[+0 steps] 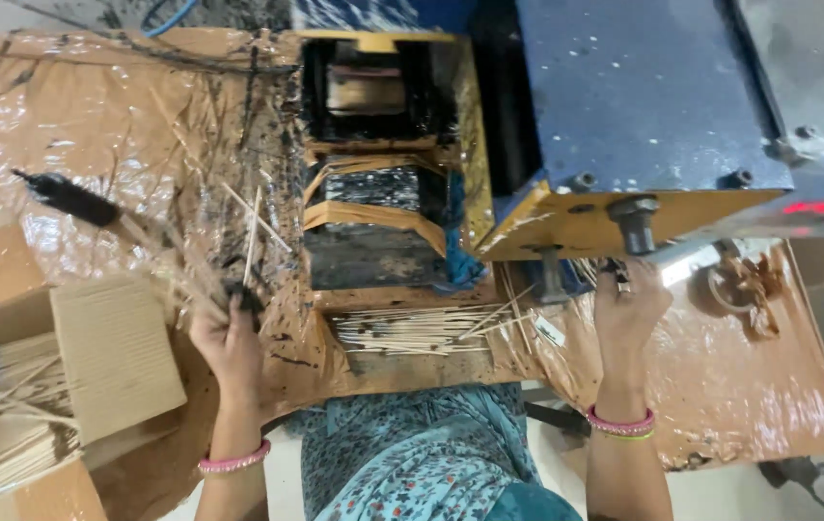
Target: Operating a machine to coat wooden sticks with black paste to produce incense sticks.
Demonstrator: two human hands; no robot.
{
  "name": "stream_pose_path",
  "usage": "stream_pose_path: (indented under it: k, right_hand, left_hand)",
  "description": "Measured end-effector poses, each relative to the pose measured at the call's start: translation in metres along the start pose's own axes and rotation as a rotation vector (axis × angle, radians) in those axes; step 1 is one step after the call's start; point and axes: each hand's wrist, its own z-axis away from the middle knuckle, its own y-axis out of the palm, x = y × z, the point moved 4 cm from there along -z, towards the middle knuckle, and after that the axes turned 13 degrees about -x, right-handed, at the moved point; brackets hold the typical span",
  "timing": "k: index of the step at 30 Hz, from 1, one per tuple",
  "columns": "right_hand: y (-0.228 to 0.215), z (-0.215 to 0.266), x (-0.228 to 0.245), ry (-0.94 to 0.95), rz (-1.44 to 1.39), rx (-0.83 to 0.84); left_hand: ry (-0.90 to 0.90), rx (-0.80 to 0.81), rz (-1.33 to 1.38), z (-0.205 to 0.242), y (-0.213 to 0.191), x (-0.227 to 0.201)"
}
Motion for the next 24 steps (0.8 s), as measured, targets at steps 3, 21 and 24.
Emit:
stream_pose_path:
  k: [3,21,24]
  right_hand:
    - [-0.007,-0.005,0.023,-0.087,0.136,-0.005]
    - [0.146,-0.036,0.177,-0.595,-0.342,0.282]
    - [0.127,-0.04,0.188,-0.516,-0.345,0.309]
  left_hand:
    - [-0.04,0.094,-0.07,0.023,0.026,-0.044]
    - [-0.423,0.273,0.174,-0.093,0.124,-0.001]
    - [-0.545,0.335,0.283,-0.091,0.142,0.027]
